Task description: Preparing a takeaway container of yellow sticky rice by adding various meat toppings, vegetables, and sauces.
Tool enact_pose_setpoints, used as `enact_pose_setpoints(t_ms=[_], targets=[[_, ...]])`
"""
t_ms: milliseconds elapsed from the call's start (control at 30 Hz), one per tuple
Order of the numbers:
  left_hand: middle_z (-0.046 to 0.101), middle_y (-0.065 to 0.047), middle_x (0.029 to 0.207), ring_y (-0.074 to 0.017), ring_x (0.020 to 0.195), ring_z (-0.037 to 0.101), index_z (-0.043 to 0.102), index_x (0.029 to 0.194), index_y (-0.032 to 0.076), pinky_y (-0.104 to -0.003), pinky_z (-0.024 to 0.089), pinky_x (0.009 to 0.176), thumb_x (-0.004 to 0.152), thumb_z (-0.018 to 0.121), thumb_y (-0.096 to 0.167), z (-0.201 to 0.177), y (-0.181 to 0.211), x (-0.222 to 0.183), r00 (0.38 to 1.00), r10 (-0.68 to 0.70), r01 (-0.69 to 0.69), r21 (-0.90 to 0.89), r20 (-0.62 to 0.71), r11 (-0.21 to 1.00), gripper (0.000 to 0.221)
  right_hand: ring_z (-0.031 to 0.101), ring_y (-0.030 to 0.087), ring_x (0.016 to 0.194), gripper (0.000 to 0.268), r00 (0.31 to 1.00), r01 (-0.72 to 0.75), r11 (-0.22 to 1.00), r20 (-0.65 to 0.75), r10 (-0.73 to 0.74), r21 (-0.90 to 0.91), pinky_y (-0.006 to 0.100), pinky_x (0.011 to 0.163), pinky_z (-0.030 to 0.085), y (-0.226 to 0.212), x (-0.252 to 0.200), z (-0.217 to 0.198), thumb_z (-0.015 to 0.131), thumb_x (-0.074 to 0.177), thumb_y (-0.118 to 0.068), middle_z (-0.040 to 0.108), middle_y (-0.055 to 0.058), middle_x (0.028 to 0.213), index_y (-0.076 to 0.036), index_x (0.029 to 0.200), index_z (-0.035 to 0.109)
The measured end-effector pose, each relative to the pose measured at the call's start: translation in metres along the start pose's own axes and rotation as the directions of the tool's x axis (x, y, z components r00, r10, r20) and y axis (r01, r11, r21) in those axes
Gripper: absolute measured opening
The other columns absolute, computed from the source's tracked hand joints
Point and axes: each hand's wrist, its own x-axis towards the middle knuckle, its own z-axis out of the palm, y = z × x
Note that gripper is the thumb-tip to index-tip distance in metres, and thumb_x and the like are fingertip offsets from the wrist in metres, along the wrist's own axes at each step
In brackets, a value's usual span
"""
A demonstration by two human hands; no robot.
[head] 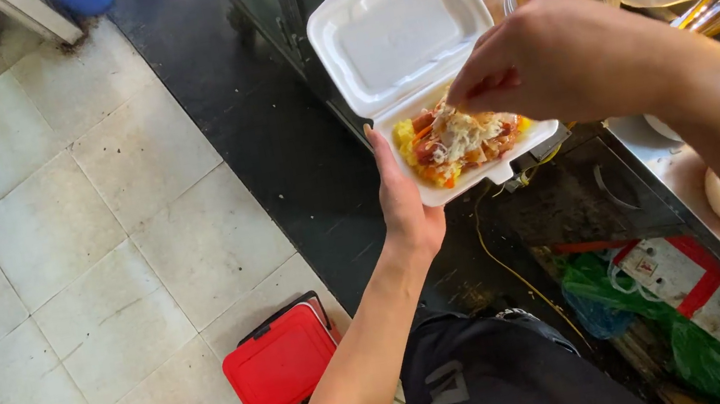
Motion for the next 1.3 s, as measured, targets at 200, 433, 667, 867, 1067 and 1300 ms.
enact_pose_setpoints(t_ms=[200,433,667,867,1067,1300], targets=[[0.054,-0.006,0.148,-0.0217,0.135,0.053,0.041,0.154,0.011,-0.04,0.043,0.114,0.103,0.035,0.065,-0.002,0.001,-0.006,1.0,-0.012,0.012,-0.04,-0.01,0.999,0.074,0.075,0.023,0.074,0.016,0.985,0.175,0.977,0.023,-0.173,-0.122,0.037,0.076,0.058,-0.017,0.0,0.017,0.075,0.087,-0.014,0.08,0.005,0.096,-0.013,0.1,0.084],[0.055,-0.005,0.148,-0.0209,0.135,0.054,0.043,0.153,0.011,-0.039,0.043,0.114,0.104,0.035,0.062,-0.001,0.007,-0.028,0.999,-0.046,0.045,-0.03,-0.021,0.999,0.071,0.075,0.021,0.074,0.014,0.993,0.119,0.986,-0.011,-0.121,-0.119,0.039,0.072,0.057,-0.021,-0.02,0.011,0.079,0.086,-0.017,0.081,0.003,0.094,-0.016,0.099,0.085],[0.056,-0.005,0.147,-0.0212,0.135,0.055,0.044,0.153,0.011,-0.04,0.044,0.115,0.106,0.034,0.061,-0.016,0.005,-0.065,0.992,-0.117,0.116,0.02,0.054,0.993,0.07,0.074,0.019,0.091,0.025,0.972,0.052,0.94,-0.232,0.029,0.338,0.033,0.076,0.062,0.048,-0.087,0.038,0.068,0.094,-0.016,0.074,0.009,0.114,-0.009,0.117,0.075],[0.055,-0.006,0.148,-0.022,0.135,0.055,0.043,0.154,0.01,-0.041,0.045,0.115,0.106,0.032,0.064,0.004,-0.018,-0.11,0.941,-0.301,0.289,0.093,0.156,0.953,0.073,0.073,0.019,0.106,0.048,0.75,-0.293,-0.037,0.253,0.611,0.956,0.038,0.095,0.057,0.123,-0.131,0.128,0.04,0.111,-0.044,0.072,0.01,0.124,-0.008,0.134,0.063],[0.054,-0.009,0.149,-0.0245,0.136,0.054,0.043,0.153,0.01,-0.043,0.046,0.113,0.104,0.031,0.065,0.026,-0.074,-0.148,0.845,-0.503,0.465,0.214,0.181,0.859,0.075,0.064,0.02,0.113,0.046,0.852,-0.075,-0.225,0.179,0.491,0.971,0.04,0.101,0.049,0.163,-0.222,0.158,0.05,0.109,-0.032,0.066,0.012,0.133,-0.001,0.142,0.058],[0.054,-0.008,0.151,-0.0238,0.136,0.055,0.044,0.154,0.011,-0.042,0.047,0.113,0.106,0.036,0.057,0.008,-0.186,-0.173,0.775,-0.61,0.535,0.341,0.166,0.773,0.066,0.062,0.015,0.126,0.064,0.897,-0.44,0.286,0.405,0.175,0.851,0.032,0.102,0.049,0.106,-0.345,0.099,0.046,0.1,-0.049,0.064,0.009,0.145,-0.018,0.156,0.048]])
